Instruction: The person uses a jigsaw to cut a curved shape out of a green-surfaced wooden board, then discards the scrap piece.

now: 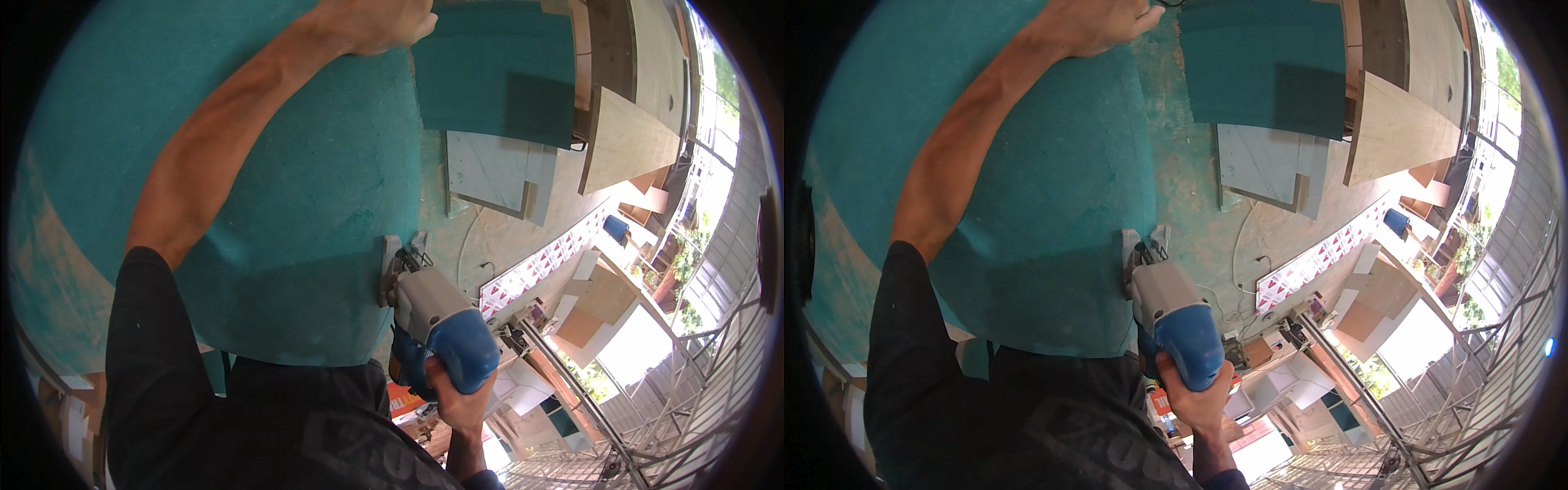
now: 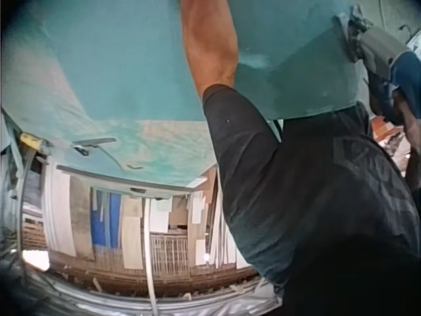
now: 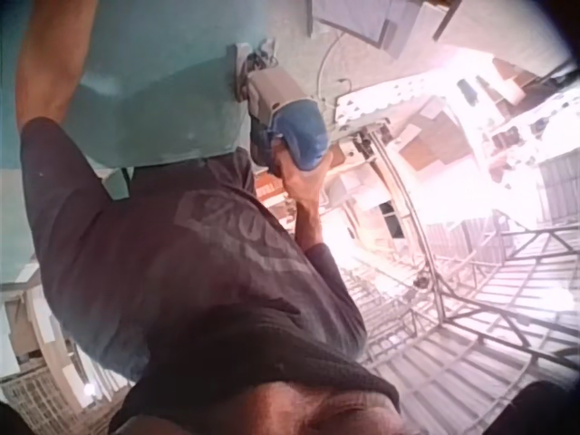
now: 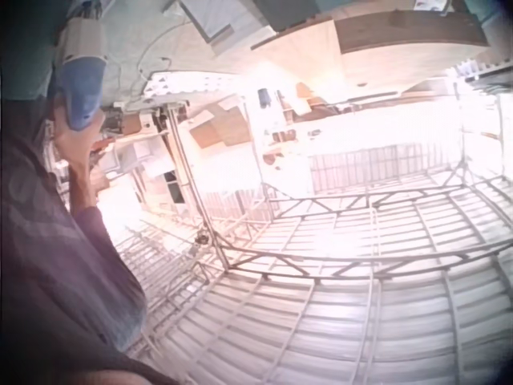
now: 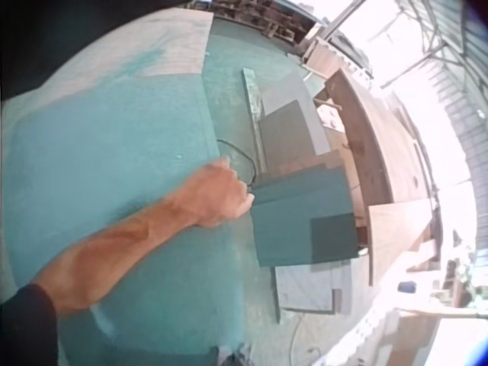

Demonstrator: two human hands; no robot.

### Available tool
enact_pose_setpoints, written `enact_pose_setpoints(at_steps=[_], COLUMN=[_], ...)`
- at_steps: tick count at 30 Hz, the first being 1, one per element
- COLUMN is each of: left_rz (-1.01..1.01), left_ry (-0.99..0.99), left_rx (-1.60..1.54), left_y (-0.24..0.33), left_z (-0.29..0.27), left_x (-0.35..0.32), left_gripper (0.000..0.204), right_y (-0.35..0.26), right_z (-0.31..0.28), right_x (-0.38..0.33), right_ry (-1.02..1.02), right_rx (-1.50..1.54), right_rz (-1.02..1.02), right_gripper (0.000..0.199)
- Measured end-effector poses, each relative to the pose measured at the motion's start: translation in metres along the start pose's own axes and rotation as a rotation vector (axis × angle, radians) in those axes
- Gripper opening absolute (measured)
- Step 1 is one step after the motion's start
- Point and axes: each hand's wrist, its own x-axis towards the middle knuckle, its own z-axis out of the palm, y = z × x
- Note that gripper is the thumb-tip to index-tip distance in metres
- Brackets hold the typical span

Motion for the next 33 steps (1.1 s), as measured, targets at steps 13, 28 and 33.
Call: enact_pose_setpoints(at_steps=[13,28,33], left_rz=[0.023,0.082,0.089], left_ry=[0.070,0.155,0.111], left_rx=[0.066,0.139,0.158], left_y=[-0.006,-0.009,-0.009], left_z=[0.002,0.009,0.008], left_x=[-0.003,-0.008,-0.005], left_gripper=[0.038,0.020,0.016], right_y=[-0.024,-0.040,-0.034], right_z=[0.006,0.004,0.004], right_x=[0.010,0.019,0.022], right_ry=[-0.075,-0.056,-0.024], right_rx=[0.043,0.029,-0.009], right_rz=[-0.077,-0.032,-0.099], right_gripper=[0.021,0.019,0.023])
